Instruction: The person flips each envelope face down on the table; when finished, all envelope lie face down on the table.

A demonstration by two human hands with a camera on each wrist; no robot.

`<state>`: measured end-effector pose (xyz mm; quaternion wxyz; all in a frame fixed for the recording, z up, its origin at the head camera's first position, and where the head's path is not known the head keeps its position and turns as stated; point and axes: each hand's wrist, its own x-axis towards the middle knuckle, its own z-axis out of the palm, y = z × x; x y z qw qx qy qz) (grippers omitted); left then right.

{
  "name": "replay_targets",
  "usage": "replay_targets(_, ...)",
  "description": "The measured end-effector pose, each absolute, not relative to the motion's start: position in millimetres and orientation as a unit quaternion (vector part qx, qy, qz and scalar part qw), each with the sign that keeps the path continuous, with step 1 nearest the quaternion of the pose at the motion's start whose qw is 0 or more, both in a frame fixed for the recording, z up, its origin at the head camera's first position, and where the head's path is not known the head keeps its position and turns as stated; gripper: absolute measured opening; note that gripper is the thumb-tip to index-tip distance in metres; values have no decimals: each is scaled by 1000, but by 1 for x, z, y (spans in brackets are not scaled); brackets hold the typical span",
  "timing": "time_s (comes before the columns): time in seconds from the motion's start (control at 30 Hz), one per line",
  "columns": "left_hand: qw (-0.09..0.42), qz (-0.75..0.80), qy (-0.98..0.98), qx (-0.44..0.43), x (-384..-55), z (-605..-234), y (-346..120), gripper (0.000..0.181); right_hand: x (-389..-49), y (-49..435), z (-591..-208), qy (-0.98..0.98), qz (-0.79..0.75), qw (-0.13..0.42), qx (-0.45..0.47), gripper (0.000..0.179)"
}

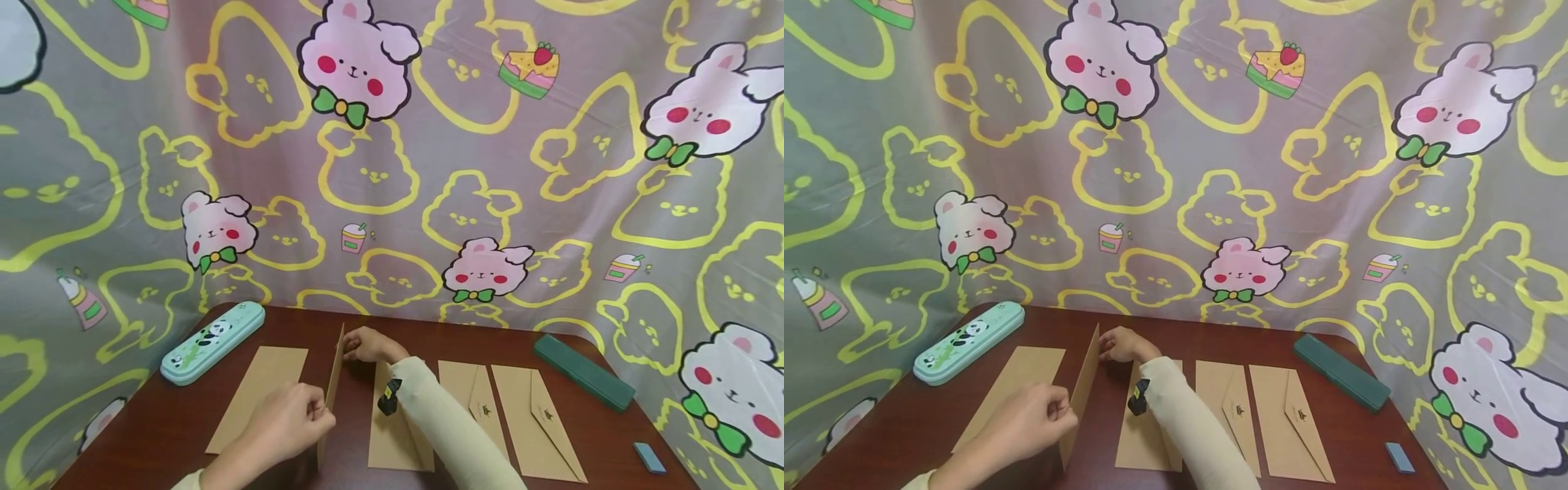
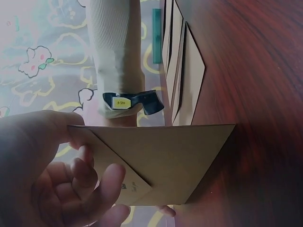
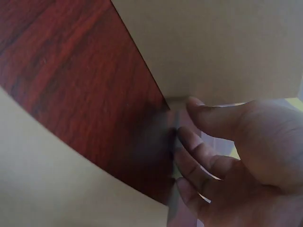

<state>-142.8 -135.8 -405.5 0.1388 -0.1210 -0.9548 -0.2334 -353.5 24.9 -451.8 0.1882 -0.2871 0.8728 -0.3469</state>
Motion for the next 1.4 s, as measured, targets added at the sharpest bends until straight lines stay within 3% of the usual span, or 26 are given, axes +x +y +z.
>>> replay_targets(0.37,143,-218,-959,-113,-142,-404,-138,35,-351,18,-453,871,-351,198,-280,13)
replay_targets(0.63,135,-259,-948,-125,-138,-395,-148,32,-358,34,-446,818,-431,238,-299,21)
replay_targets(0.83,88,-333,-930,-126,-139,-390,-162,6,-366,55,-440,762,-526,260,-272,26)
replay_targets(1.0,48,-370,-917,-141,-137,-398,-174,55,-368,67,-436,764,-555,224,-240,30)
replay_targets(1.1,36,-368,-911,-182,-136,-407,-178,71,-368,70,-434,773,-557,204,-224,31)
replay_targets(1.2,40,-351,-911,-214,-136,-414,-179,81,-367,71,-433,780,-557,191,-214,30)
replay_targets(1.4,23,-332,-923,-195,-137,-421,-181,81,-366,69,-433,784,-556,183,-209,28)
